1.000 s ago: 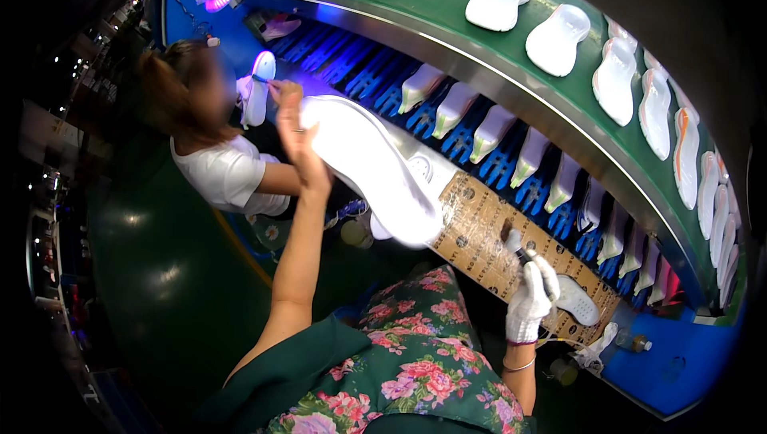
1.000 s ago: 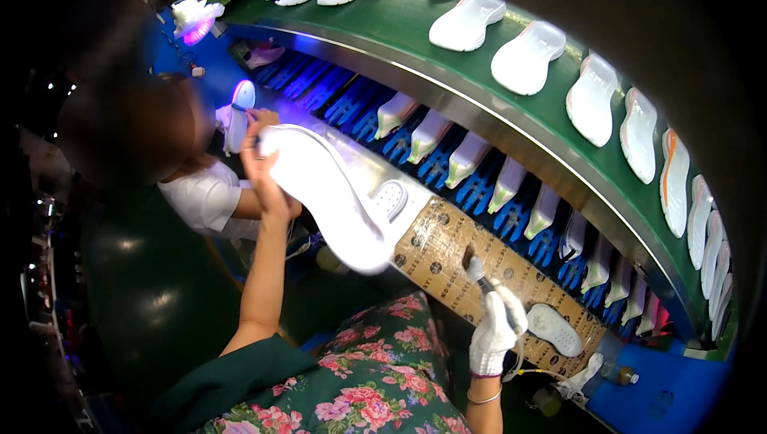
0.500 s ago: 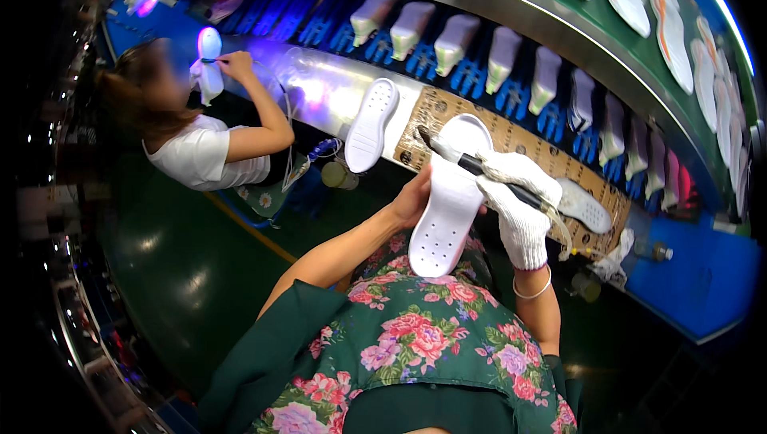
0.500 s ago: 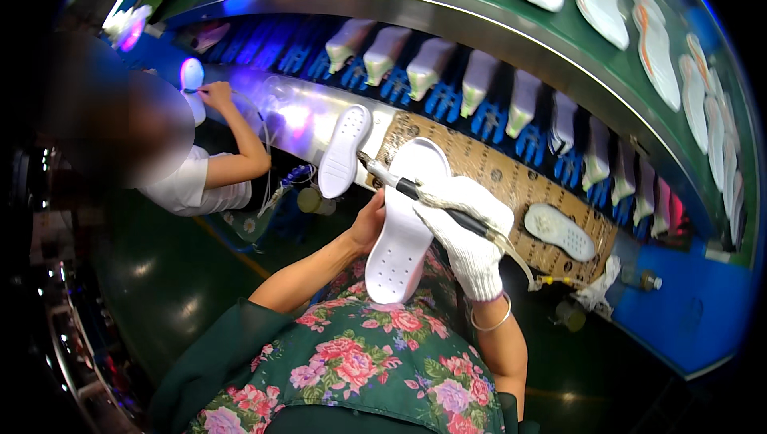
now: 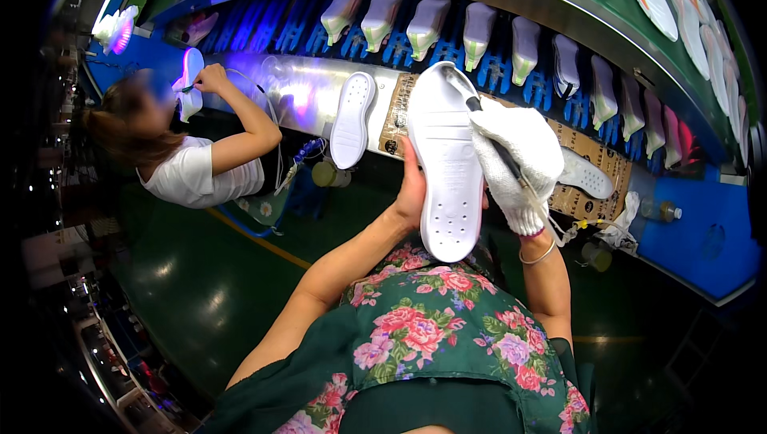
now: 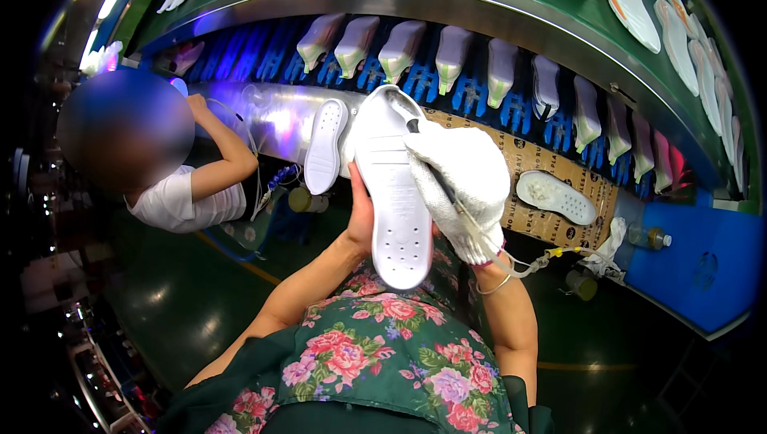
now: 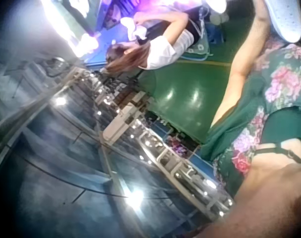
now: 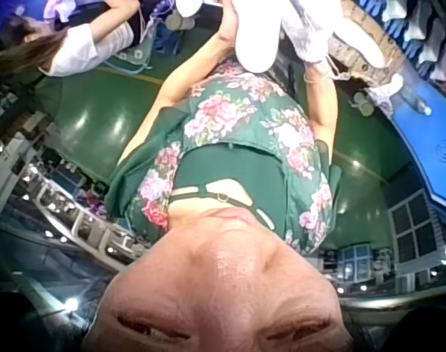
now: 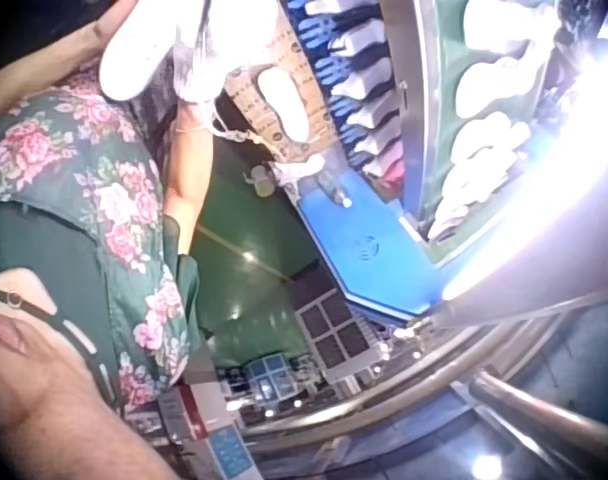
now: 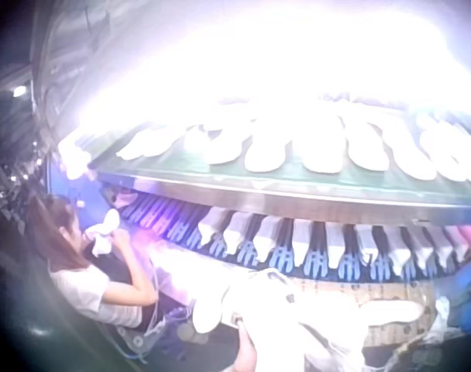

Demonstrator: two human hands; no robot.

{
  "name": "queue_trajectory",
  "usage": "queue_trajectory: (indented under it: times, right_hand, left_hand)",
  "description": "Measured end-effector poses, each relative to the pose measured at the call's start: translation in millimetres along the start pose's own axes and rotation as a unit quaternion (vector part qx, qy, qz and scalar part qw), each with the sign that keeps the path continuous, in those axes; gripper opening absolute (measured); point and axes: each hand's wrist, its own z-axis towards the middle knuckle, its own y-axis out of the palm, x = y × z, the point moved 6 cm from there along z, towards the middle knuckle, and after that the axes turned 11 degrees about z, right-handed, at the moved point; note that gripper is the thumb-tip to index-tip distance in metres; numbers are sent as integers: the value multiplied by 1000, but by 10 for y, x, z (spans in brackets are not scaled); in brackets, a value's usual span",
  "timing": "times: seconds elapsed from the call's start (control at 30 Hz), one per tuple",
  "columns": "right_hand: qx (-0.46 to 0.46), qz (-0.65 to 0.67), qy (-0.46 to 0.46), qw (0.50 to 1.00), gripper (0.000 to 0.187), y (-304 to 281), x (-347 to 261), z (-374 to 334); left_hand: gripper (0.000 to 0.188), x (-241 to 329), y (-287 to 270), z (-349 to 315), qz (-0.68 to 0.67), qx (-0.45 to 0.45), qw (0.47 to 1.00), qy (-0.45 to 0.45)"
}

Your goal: The person applies glue to the interior of white shoe soles using a brush while holding each sole by hand, then places the soles onto a conveyor belt.

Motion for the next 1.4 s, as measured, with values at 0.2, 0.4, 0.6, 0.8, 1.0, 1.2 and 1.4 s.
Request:
queue_trajectory:
  times: [0.2, 0.4, 0.6, 0.8, 1.0, 1.2, 1.4]
  right_hand:
    - [-68, -9, -1, 998, 33, 153, -97, -192]
    - [47, 170, 159, 971, 13, 22, 73, -152]
    - [-100, -20, -60, 993, 33, 216, -202, -155]
    - [-46, 124, 81, 988, 22, 135, -8, -171]
    - [-108, 81, -32, 990, 32, 369, -275, -284]
    - [-91, 82, 39, 992, 28, 350, -101, -271]
    - [-138, 158, -42, 977, 32, 515, -252, -351]
  left_hand:
    - [96, -35, -14, 26, 104, 64, 992, 5]
    - [114, 7, -121, 2, -18, -15, 1000, 19]
    - [99, 326, -177, 63, 151, 62, 985, 55]
    - [105, 362, -356, 58, 102, 109, 986, 72]
    - [116, 402, -401, 149, -34, -64, 994, 86]
    - [126, 549, -522, 192, -31, -1, 995, 100]
    - [130, 560, -448, 243, -150, -95, 984, 29]
